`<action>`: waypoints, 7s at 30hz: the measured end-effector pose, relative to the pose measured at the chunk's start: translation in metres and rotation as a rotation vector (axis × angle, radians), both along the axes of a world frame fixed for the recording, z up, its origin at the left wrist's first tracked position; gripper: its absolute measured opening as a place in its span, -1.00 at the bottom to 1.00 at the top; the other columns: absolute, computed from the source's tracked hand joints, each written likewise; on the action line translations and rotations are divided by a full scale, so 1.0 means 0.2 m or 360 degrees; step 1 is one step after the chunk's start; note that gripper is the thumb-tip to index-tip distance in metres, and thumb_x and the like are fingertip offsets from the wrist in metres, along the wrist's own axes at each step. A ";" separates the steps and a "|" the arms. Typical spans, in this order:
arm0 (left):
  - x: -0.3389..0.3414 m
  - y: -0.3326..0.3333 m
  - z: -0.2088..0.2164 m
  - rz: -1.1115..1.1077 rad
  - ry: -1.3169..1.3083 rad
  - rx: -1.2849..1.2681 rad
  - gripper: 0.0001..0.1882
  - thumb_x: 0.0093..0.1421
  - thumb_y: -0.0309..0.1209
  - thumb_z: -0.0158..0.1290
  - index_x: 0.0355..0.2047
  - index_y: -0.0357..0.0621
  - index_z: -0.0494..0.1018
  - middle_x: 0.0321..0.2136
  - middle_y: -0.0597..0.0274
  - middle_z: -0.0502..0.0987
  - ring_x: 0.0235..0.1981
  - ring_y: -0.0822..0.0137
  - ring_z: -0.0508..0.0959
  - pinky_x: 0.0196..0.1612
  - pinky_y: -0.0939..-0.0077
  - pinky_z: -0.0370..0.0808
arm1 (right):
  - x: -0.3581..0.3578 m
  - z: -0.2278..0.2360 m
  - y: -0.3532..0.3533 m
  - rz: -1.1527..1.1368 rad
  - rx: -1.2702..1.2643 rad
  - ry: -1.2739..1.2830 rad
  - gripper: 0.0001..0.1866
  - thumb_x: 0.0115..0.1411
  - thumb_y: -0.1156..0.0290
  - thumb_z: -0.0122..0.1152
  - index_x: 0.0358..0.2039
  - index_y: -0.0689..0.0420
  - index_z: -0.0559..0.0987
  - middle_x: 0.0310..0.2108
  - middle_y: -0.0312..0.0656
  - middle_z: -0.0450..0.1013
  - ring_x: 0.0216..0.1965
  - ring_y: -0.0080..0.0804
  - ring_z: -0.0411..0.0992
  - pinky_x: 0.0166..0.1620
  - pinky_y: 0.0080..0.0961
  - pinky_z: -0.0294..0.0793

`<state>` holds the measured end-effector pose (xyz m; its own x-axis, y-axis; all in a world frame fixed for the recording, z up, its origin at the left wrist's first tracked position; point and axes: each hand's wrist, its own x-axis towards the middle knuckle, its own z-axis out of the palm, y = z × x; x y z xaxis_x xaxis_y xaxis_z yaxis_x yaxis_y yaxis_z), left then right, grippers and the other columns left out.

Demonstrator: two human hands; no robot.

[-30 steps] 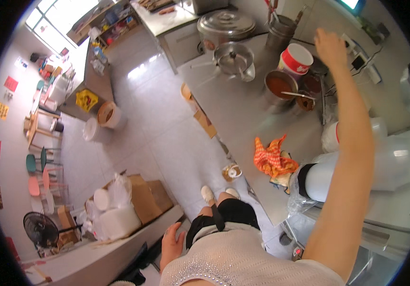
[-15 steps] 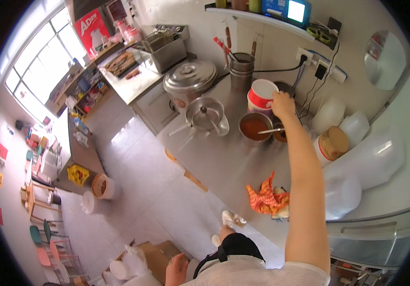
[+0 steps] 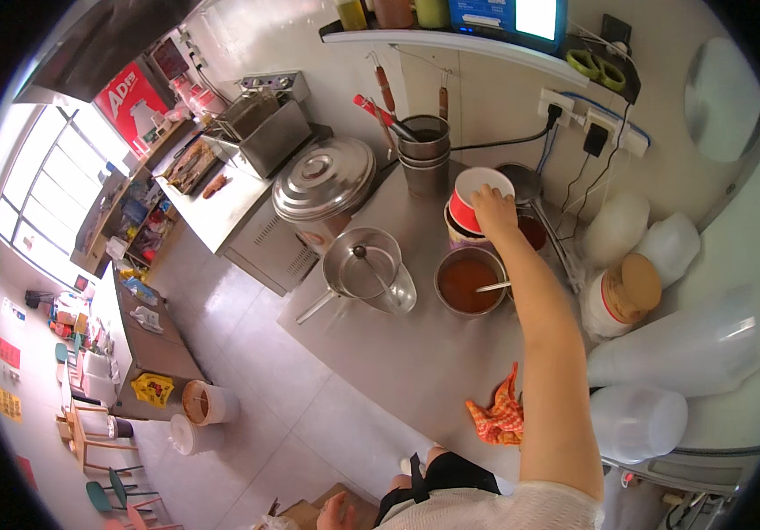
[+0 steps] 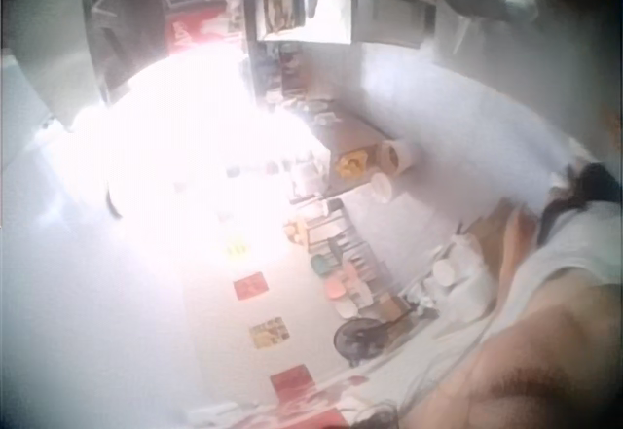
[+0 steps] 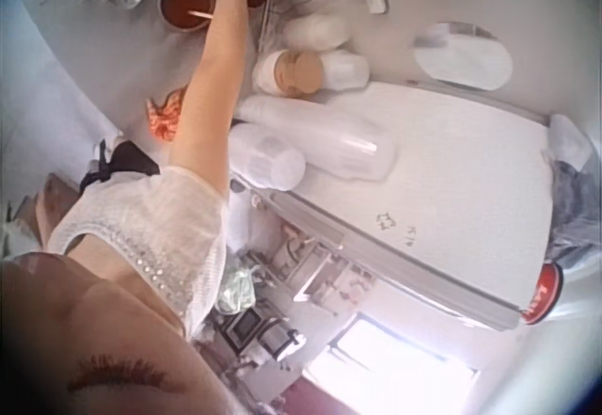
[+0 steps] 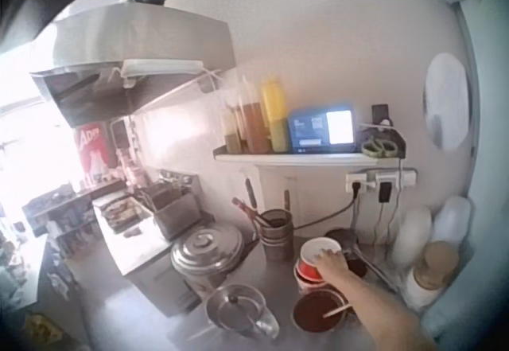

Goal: The person assembles food items into small bowls on a kitchen counter. They pick up noodles, crab sticks, lotus root slices, and other ingredients from containers and place them into bowls one by one. The person moves between the ingredient station and the cooking area, handling items with their hands.

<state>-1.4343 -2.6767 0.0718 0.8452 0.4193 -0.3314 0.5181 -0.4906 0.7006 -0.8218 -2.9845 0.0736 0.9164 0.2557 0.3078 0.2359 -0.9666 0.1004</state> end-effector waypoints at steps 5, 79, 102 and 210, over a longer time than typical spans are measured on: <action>0.17 0.06 0.03 -0.0424 0.0180 0.0107 -0.60 0.15 -0.29 0.10 -0.02 -0.19 0.43 -0.36 -0.15 0.56 -0.32 -0.13 0.57 -0.27 0.14 0.49 | -0.09 0.21 -0.13 -0.0008 0.0544 -0.0047 -0.79 0.13 0.38 0.25 -0.26 0.15 0.45 -0.16 -0.07 0.39 -0.07 -0.09 0.40 -0.05 -0.14 0.40; -4.58 -0.64 -0.52 0.3213 -0.0263 0.0315 -0.11 0.12 -0.35 0.12 0.37 0.04 -0.13 -0.05 -0.21 0.50 -0.03 -0.11 0.52 0.03 0.13 0.44 | -4.58 -0.45 0.06 0.1040 0.0844 0.3318 -0.89 0.29 0.43 0.10 -0.19 0.12 0.47 -0.39 -0.19 0.51 -0.46 -0.44 0.48 -0.34 -0.53 0.51; -3.36 -1.87 -0.42 0.2179 -0.0657 0.0623 -0.84 0.09 -0.71 0.10 -0.34 -0.24 0.41 -0.29 0.01 0.55 -0.29 0.08 0.57 -0.27 0.36 0.54 | -5.38 -0.45 0.10 0.1318 0.0398 0.3379 -0.67 0.31 0.16 0.11 -0.19 0.21 0.48 -0.27 -0.17 0.51 -0.35 -0.40 0.57 -0.39 -0.53 0.57; -6.36 -4.48 -1.27 0.4018 0.0407 -0.2031 -0.52 0.17 -0.05 0.06 -0.06 -0.15 0.49 -0.08 -0.02 0.53 -0.01 0.09 0.52 0.03 0.15 0.42 | -8.87 -0.23 -0.25 0.4194 -0.0297 0.1429 -0.78 0.18 0.31 0.19 -0.21 0.10 0.48 -0.35 -0.16 0.49 -0.24 -0.18 0.49 -0.11 -0.24 0.40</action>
<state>-2.7054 -3.5726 -0.1819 -0.3675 -0.3338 -0.8680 -0.6505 0.7593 -0.0166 -2.5950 -3.0343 0.0267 -0.9500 0.2592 0.1744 0.1336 0.8417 -0.5231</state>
